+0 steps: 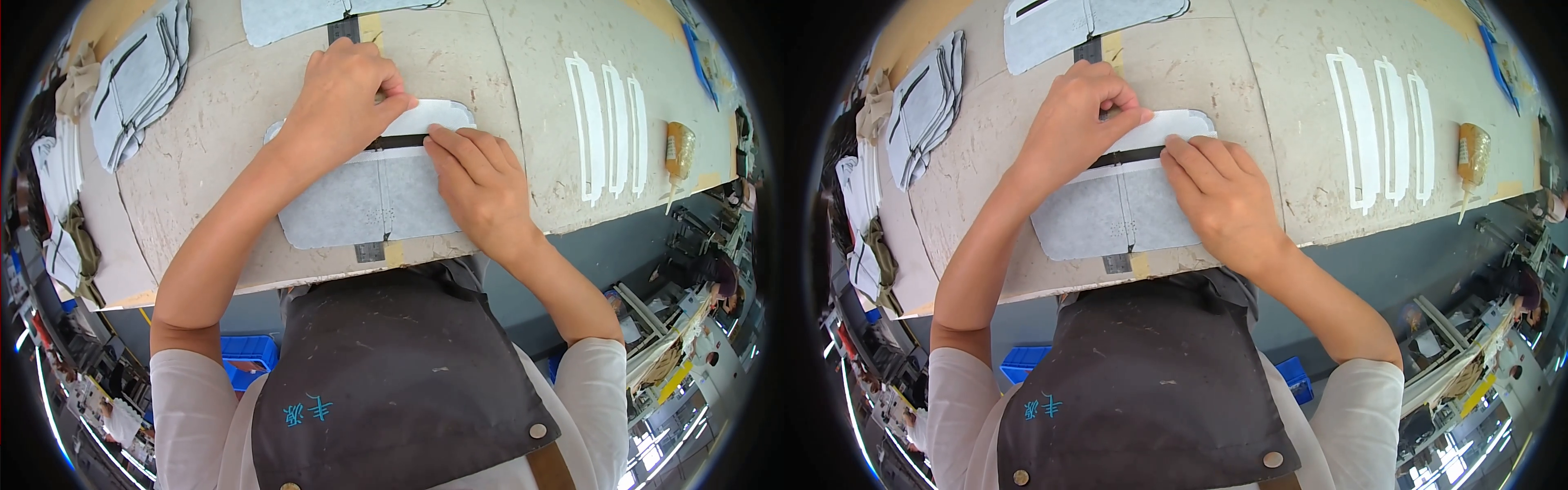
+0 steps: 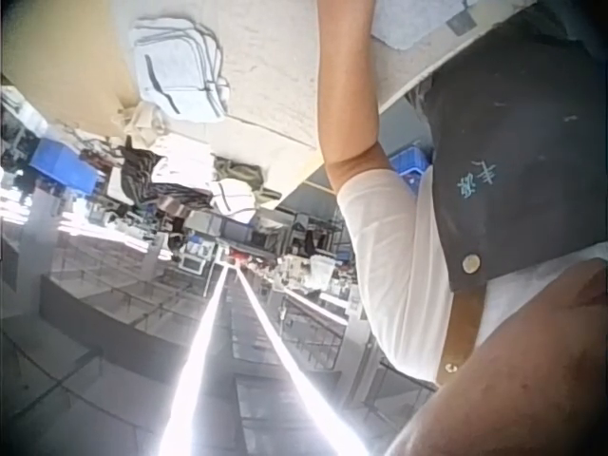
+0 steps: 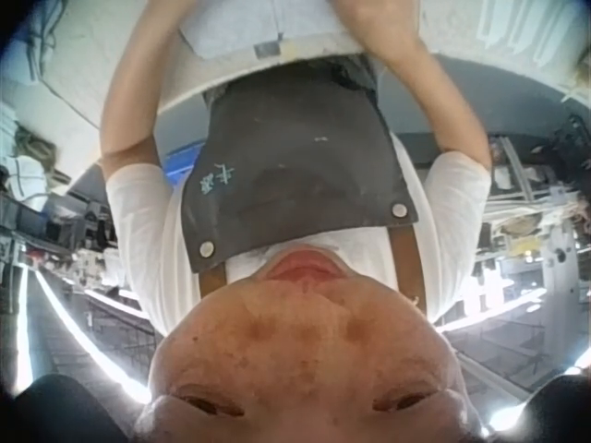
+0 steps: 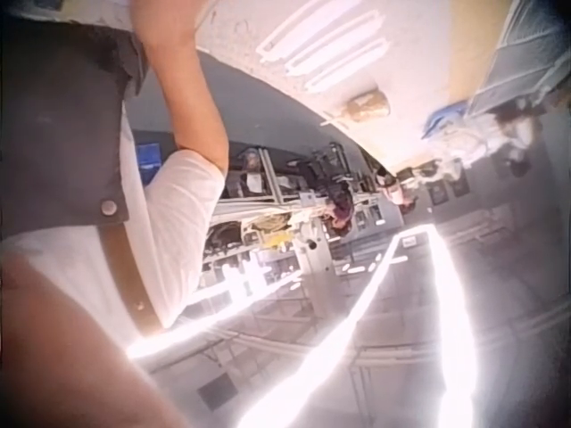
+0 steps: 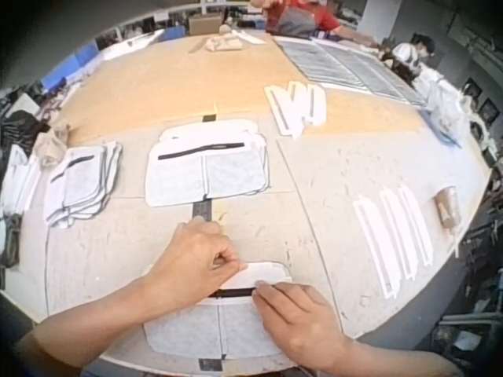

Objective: The recorder is aligning and pressing adhesive strips onto pre-cut leather/fabric pieces to assemble pockets or panels.

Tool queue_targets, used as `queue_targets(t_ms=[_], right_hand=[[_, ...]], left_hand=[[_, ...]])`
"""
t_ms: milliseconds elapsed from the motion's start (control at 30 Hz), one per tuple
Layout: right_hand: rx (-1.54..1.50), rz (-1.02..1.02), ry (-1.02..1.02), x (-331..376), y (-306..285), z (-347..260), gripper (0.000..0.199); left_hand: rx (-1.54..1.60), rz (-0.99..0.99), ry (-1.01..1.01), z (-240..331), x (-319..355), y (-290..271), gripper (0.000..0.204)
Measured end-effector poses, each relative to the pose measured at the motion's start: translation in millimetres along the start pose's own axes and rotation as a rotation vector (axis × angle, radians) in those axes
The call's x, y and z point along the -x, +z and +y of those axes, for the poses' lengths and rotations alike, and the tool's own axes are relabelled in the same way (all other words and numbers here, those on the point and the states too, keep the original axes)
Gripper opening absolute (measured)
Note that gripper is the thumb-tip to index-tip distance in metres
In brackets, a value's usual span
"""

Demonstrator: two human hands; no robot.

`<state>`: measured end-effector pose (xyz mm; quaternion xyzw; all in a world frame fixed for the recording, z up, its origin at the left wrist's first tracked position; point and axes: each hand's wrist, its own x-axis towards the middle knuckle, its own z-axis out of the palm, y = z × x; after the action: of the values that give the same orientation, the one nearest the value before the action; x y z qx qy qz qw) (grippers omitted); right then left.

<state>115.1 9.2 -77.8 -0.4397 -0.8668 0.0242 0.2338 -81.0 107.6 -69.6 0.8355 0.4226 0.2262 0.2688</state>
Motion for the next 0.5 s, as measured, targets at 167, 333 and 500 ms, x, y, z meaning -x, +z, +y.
queue_targets(t_ms=[167,333,500], right_hand=[[-0.005,-0.051,0.004,-3,-4,-2,0.035],[0.036,-0.080,-0.019,-6,-6,-4,0.033],[-0.050,-0.054,-0.015,-12,-6,-4,0.029]], left_hand=[[-0.002,0.024,0.022,-2,1,3,0.019],[0.027,0.017,-0.022,-3,1,3,0.019],[0.010,0.013,-0.008,-4,1,5,0.019]])
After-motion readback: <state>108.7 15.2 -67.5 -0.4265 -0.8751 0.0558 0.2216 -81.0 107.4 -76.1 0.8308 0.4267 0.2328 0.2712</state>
